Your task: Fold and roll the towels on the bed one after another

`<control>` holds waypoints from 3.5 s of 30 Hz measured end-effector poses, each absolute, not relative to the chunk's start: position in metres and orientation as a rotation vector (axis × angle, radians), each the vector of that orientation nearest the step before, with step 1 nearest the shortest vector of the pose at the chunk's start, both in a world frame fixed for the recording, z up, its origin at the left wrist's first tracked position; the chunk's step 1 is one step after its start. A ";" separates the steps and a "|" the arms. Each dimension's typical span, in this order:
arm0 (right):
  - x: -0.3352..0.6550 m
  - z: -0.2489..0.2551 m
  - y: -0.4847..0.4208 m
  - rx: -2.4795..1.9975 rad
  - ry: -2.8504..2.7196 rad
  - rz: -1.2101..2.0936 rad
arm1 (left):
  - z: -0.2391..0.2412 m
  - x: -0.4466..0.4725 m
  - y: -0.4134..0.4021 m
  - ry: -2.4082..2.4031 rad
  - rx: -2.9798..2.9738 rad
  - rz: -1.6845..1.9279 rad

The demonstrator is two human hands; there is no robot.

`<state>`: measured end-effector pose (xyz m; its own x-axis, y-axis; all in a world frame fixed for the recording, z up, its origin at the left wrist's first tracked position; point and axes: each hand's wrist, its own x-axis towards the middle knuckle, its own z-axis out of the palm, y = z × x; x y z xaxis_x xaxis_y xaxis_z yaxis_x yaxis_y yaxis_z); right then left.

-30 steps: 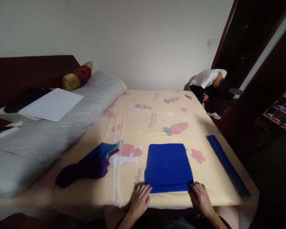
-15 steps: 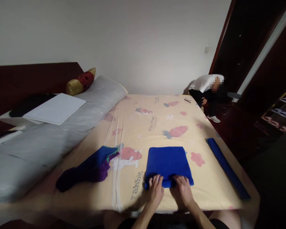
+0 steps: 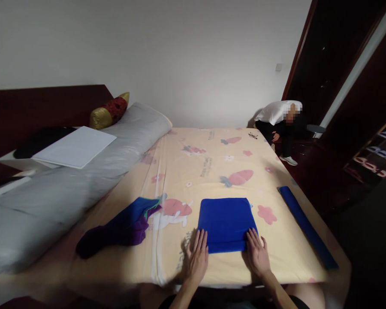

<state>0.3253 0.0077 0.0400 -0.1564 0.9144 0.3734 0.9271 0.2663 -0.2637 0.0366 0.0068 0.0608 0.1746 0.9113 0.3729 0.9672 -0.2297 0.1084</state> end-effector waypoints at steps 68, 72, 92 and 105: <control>0.329 0.042 -0.010 -1.696 -2.076 -0.052 | 0.060 0.030 -0.012 -1.903 -2.294 -0.517; 0.279 0.056 -0.008 -1.448 -2.304 0.187 | 0.063 0.079 -0.011 -1.654 -2.623 -0.544; 0.376 0.035 -0.023 -1.487 -2.333 -0.008 | 0.049 0.020 -0.026 -1.618 -2.493 -0.626; 0.353 0.054 0.000 -1.586 -2.147 0.044 | 0.045 0.039 0.002 -1.856 -2.413 -0.542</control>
